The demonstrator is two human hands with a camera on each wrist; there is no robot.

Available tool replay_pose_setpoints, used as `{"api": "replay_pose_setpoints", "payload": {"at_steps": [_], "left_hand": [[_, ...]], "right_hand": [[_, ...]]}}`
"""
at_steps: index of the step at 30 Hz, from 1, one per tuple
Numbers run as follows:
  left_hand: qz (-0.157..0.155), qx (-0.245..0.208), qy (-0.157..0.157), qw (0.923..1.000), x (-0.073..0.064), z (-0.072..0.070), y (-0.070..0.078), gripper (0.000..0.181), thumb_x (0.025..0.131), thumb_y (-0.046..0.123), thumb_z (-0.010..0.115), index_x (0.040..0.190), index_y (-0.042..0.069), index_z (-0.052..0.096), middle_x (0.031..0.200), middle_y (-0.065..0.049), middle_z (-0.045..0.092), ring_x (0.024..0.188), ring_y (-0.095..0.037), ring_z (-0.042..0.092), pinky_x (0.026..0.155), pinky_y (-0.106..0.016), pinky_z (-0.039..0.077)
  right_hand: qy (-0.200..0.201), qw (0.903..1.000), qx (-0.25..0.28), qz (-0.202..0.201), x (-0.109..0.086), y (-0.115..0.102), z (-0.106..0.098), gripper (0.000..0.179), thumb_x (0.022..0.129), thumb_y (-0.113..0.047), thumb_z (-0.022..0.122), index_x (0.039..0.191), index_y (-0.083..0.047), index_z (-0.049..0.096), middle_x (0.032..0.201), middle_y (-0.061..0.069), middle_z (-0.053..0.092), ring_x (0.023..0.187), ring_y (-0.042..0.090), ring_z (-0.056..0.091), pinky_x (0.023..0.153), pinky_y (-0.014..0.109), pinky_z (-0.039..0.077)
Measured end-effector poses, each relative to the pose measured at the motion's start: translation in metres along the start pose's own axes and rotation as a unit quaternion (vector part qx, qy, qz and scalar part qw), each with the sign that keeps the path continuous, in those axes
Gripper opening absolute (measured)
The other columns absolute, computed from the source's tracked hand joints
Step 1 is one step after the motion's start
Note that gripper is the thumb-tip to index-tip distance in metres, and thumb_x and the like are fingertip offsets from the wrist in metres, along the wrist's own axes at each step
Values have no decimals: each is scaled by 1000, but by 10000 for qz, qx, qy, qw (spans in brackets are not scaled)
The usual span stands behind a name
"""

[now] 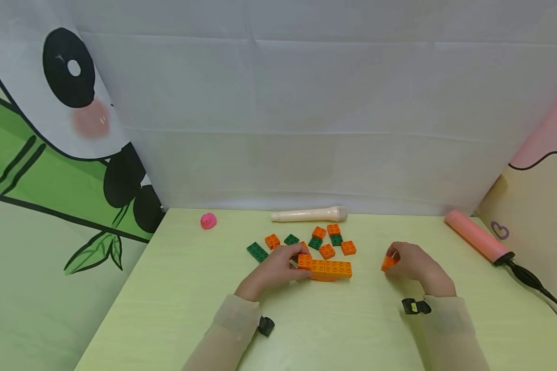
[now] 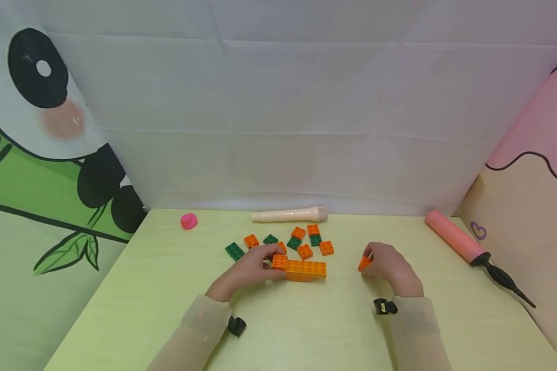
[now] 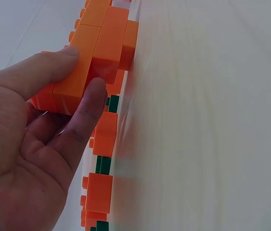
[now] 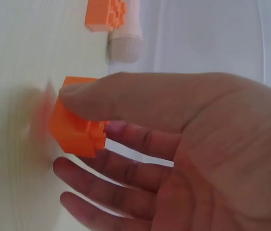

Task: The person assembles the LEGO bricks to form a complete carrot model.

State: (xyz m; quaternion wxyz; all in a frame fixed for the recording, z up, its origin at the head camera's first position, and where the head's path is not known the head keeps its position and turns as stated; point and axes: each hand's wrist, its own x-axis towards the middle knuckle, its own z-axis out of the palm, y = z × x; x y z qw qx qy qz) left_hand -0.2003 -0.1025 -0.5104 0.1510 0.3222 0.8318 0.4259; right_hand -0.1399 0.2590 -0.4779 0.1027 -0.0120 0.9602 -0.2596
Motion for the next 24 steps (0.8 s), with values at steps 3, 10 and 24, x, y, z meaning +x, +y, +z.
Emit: {"api": "replay_pose_setpoints", "payload": {"at_steps": [3,10,24], "left_hand": [[11,-11,1,10000,0,0,0,27,93,28,82,113,25,65,100,9,66,88,-14,61,75,-30,55],[29,-26,4,10000,-1,0,1,27,93,28,82,112,25,64,100,9,67,88,-14,62,75,-30,55],[56,10,-14,10000,-1,0,1,27,94,28,82,114,25,64,100,10,67,87,-14,62,74,-29,55]], "right_hand": [[38,9998,176,-66,2,-7,1,36,84,-14,86,108,0,64,98,11,63,85,27,57,77,43,51],[124,9972,422,-606,5,-24,5,30,87,-13,84,109,-3,67,95,6,63,84,24,56,76,39,50],[-75,9804,1096,-1634,8,-45,12,32,90,-15,83,116,-4,68,109,4,67,99,25,63,87,41,56]]}}
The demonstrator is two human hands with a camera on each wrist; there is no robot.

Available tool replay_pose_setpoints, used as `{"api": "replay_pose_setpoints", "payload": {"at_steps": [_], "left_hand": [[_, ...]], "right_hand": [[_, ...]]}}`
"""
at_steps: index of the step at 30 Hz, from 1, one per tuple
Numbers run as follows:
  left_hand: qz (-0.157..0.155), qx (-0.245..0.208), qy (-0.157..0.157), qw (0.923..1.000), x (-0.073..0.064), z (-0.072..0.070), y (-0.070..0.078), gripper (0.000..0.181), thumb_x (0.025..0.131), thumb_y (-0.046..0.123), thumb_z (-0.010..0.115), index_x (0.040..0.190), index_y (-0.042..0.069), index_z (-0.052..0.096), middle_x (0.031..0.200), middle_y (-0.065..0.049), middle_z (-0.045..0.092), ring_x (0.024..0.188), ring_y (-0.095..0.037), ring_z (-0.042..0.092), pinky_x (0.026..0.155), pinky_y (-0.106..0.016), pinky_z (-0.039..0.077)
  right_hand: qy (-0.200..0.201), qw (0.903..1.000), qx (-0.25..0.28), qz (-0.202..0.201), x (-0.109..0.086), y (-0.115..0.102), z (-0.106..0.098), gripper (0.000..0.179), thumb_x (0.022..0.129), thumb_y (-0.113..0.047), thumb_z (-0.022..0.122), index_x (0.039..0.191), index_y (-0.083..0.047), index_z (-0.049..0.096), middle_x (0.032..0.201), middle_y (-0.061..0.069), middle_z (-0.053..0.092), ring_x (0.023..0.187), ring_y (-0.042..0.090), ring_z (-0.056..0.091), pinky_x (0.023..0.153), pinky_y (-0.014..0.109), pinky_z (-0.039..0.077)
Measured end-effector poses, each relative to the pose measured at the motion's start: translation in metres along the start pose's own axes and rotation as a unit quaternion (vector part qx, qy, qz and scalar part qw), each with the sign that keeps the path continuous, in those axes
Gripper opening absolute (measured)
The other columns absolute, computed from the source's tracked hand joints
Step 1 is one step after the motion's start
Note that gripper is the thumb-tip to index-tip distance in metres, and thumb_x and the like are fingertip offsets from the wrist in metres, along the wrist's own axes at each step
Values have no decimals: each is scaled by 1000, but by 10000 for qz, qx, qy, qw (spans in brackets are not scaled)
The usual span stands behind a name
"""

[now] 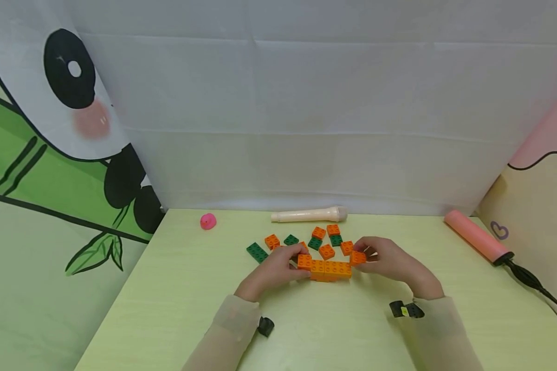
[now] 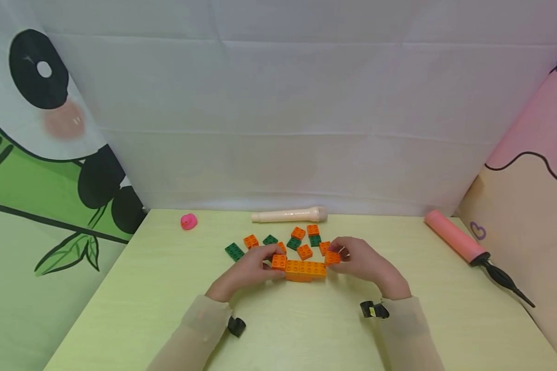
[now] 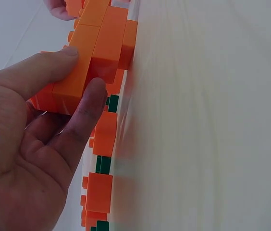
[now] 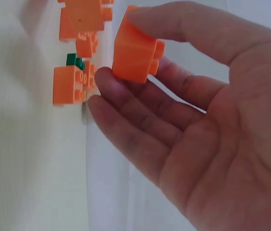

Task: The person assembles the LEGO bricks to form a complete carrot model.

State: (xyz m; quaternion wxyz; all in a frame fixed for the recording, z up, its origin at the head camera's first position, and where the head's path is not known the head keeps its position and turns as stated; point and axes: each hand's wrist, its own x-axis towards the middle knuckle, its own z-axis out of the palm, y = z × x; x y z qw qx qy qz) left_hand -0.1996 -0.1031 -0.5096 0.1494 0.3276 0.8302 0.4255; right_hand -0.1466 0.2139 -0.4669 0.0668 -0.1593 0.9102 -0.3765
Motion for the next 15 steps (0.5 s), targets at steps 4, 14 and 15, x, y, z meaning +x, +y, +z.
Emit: {"api": "replay_pose_setpoints", "payload": {"at_steps": [4,14,15], "left_hand": [[-11,3,-7,10000,0,0,-1,27,94,27,82,114,25,64,100,9,67,87,-14,62,74,-29,55],[26,14,-2,10000,1,1,-1,26,94,27,82,112,25,64,101,9,67,88,-14,62,75,-29,56],[29,16,-4,10000,1,1,-1,26,94,27,82,111,25,63,100,9,67,88,-14,62,75,-30,56]], "right_hand": [[-159,9995,156,-213,3,-2,7,33,90,-15,82,117,-5,68,111,3,67,102,24,64,93,45,56],[-366,9979,192,-503,8,-6,16,31,91,-16,81,117,-4,68,109,1,66,103,25,63,96,52,54],[-364,9979,165,-503,8,-6,16,31,91,-16,82,116,-5,68,109,0,66,103,24,63,96,52,54]]}}
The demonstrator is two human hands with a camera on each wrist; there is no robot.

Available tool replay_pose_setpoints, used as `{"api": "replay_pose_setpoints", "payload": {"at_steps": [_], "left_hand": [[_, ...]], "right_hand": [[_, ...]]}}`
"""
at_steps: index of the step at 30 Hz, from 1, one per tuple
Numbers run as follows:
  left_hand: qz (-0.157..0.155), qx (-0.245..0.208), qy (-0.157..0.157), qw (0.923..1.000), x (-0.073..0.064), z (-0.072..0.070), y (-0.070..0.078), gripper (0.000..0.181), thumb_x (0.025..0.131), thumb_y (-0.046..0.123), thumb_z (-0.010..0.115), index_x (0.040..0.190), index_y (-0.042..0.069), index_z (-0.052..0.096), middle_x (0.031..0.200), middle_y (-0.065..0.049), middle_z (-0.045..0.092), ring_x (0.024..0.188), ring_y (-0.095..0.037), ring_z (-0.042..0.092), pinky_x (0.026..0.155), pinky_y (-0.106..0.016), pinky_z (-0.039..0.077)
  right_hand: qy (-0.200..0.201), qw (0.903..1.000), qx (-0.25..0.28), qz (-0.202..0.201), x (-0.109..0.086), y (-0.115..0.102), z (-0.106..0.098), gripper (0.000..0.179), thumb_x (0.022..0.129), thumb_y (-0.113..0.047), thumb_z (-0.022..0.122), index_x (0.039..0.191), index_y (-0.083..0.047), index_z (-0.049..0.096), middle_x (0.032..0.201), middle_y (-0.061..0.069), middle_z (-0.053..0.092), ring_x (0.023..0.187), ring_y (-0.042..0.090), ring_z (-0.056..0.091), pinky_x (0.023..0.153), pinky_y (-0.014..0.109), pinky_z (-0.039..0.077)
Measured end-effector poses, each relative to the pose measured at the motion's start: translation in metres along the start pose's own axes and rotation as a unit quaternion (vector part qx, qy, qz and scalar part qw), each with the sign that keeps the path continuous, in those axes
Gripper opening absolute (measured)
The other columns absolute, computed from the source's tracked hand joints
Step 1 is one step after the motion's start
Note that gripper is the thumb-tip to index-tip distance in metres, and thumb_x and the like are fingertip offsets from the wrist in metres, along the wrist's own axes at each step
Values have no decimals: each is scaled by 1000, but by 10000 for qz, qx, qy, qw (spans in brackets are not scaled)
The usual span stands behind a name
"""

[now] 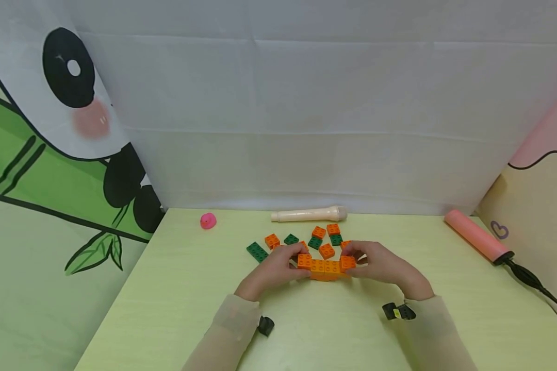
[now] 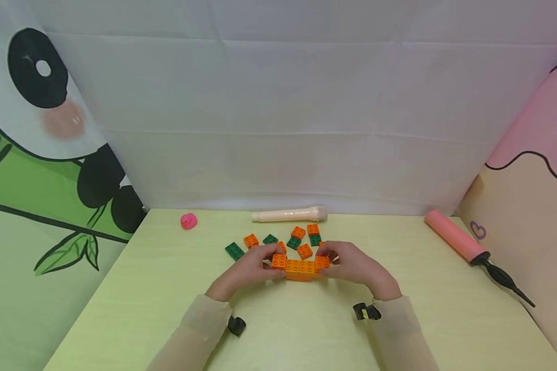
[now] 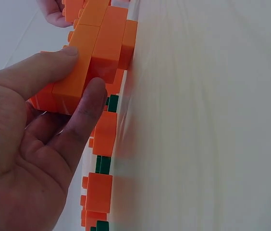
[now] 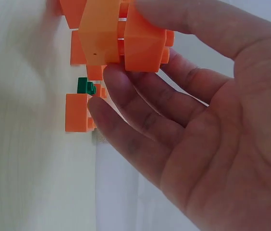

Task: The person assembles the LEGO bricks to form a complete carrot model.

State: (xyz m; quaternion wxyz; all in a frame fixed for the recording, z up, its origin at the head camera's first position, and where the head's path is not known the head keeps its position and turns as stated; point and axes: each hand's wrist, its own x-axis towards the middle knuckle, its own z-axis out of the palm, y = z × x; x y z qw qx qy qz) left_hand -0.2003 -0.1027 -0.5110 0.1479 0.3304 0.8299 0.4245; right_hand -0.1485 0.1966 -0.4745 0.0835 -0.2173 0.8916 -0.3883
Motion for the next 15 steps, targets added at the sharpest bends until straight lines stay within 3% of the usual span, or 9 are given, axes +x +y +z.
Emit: {"api": "replay_pose_setpoints", "payload": {"at_steps": [6,15], "left_hand": [[-4,26,11,10000,1,1,1,25,94,27,82,110,25,63,100,10,67,89,-14,62,76,-29,56],[-51,32,15,10000,2,1,1,25,94,26,82,111,25,63,101,9,67,89,-14,62,77,-29,56]], "right_hand": [[14,10000,18,85,0,2,1,30,91,-18,82,114,-7,67,106,-1,66,101,24,63,93,49,56],[-144,9972,695,219,-1,7,4,28,93,-17,81,113,-9,63,115,10,64,92,25,71,83,33,58]]}}
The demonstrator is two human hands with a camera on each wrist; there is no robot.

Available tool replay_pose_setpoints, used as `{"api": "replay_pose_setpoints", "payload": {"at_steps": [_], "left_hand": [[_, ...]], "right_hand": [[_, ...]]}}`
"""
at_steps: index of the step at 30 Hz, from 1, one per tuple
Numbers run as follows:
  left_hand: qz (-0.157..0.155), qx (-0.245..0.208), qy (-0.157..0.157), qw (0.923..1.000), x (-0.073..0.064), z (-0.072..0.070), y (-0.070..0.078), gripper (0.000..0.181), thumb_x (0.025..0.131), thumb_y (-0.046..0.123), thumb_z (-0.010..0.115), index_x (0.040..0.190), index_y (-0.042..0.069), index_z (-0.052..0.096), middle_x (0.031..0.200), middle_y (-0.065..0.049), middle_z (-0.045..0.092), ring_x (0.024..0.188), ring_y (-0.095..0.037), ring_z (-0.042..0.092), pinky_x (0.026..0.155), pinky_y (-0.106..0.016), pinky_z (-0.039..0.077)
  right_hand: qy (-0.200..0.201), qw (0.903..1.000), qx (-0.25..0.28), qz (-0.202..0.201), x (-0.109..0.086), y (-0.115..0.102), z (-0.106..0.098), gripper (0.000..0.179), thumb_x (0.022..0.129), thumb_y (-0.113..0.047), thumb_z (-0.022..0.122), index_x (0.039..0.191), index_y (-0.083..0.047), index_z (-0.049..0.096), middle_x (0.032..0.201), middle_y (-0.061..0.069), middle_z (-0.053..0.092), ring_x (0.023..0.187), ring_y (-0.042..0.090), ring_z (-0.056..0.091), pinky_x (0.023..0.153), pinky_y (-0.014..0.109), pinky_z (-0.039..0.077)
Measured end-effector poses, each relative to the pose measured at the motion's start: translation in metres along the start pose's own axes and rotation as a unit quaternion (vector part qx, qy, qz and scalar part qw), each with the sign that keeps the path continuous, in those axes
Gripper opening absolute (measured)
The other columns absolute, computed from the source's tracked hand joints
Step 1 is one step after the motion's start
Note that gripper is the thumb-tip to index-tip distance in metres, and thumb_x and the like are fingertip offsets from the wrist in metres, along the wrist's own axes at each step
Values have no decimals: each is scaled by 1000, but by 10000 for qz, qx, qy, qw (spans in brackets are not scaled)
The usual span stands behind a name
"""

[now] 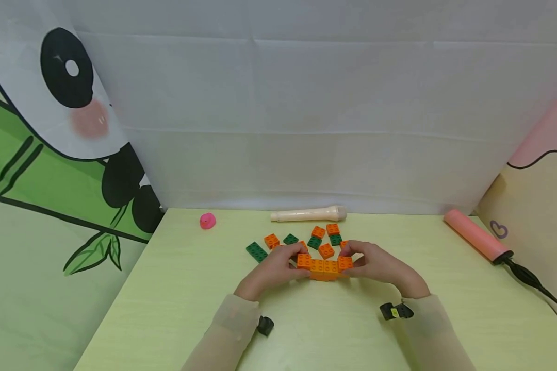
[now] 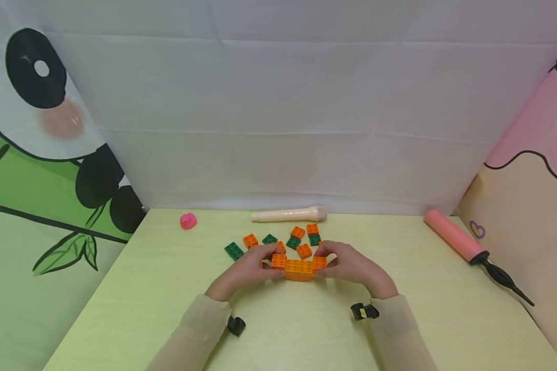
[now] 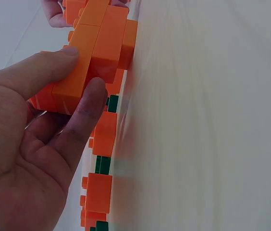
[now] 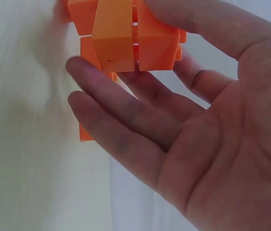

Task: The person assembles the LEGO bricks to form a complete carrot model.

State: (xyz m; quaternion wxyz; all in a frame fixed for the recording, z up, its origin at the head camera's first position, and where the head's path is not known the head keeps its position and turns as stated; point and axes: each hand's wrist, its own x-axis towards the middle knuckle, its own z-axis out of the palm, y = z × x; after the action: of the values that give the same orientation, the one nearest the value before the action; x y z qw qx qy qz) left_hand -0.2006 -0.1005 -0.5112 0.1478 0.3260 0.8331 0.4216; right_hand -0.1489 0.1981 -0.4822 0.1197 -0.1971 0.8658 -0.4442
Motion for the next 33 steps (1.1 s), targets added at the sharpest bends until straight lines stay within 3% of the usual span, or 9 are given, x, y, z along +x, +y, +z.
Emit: {"api": "replay_pose_setpoints", "payload": {"at_steps": [17,33], "left_hand": [[118,-5,-43,9999,0,-1,-2,26,93,26,82,110,24,63,100,8,67,89,-14,61,77,-29,55],[272,148,-80,9995,-1,-2,-3,26,93,25,82,109,24,61,97,7,65,87,-12,60,76,-29,55]], "right_hand": [[72,9981,612,-20,3,6,3,24,89,-12,84,103,-3,66,104,11,61,81,28,68,76,31,57],[195,9938,1006,422,3,-1,1,24,85,-8,88,99,1,70,98,11,62,79,27,63,70,30,57]]}}
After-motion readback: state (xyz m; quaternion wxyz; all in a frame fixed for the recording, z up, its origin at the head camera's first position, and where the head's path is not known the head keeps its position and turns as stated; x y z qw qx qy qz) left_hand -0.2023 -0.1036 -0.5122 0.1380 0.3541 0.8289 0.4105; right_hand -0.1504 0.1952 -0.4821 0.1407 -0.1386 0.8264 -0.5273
